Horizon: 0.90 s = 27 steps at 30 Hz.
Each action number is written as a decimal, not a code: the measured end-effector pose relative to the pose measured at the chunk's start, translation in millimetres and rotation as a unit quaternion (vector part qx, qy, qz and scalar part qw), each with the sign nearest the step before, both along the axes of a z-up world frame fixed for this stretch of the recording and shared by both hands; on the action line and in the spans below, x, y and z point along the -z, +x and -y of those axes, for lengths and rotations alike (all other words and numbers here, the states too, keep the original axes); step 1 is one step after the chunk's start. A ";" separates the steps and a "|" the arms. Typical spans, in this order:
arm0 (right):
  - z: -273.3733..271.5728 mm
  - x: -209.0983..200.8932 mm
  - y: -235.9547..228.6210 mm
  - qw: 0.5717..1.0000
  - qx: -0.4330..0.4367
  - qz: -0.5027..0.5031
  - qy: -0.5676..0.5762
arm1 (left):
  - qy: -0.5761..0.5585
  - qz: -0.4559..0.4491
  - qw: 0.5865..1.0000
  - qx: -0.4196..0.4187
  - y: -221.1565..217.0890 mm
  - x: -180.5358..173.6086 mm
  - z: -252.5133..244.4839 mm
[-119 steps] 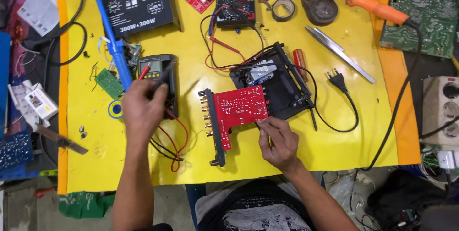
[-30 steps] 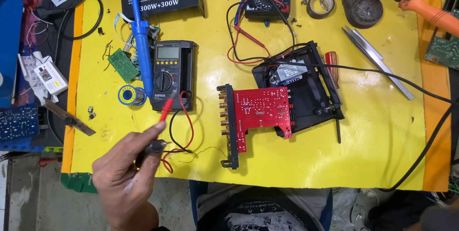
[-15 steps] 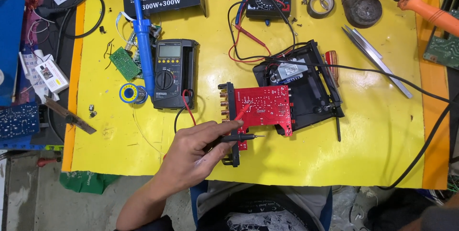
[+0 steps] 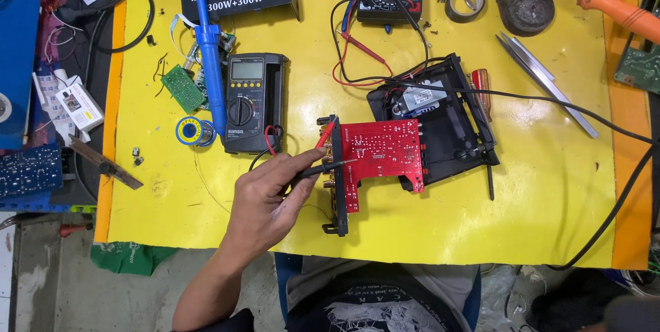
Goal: The person works at a yellow workbench, handling a red circuit board and a black electronic device. They connect multimeter probes to the circuit board to measure electrical values, then place the board into the device's casing.
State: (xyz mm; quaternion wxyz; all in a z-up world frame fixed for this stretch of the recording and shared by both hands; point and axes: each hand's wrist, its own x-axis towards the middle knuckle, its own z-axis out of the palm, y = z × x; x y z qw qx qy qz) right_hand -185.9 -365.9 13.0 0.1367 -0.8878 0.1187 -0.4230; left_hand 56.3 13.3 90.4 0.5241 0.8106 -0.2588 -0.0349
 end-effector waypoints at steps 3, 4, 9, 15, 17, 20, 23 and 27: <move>-29.1 2.4 18.7 0.999 -0.026 0.018 0.030 | 0.003 0.030 0.999 -0.023 1.0 3.5 -0.9; -38.8 4.5 24.2 0.998 -0.033 0.024 0.041 | 0.004 0.050 0.998 -0.032 1.6 4.3 -0.5; -107.6 41.2 58.4 0.987 -0.144 -0.016 0.073 | 0.108 0.111 0.988 -0.001 -7.8 25.0 5.1; -168.6 18.0 103.8 0.967 -0.231 -0.103 0.024 | 0.083 0.090 0.992 0.016 -21.2 20.2 9.4; -169.7 10.7 119.2 0.968 -0.196 -0.153 -0.029 | 0.066 0.066 0.996 0.011 -24.4 16.1 7.4; -166.9 9.5 137.5 0.953 -0.157 -0.199 -0.168 | 0.059 0.054 0.997 -0.011 -25.1 13.1 3.7; -166.3 5.7 138.8 0.950 -0.159 -0.197 -0.185 | 0.054 0.025 0.998 -0.022 -26.4 10.3 0.1; -167.9 8.1 136.7 0.948 -0.155 -0.207 -0.186 | 0.053 0.028 0.998 -0.019 -26.1 10.3 -2.8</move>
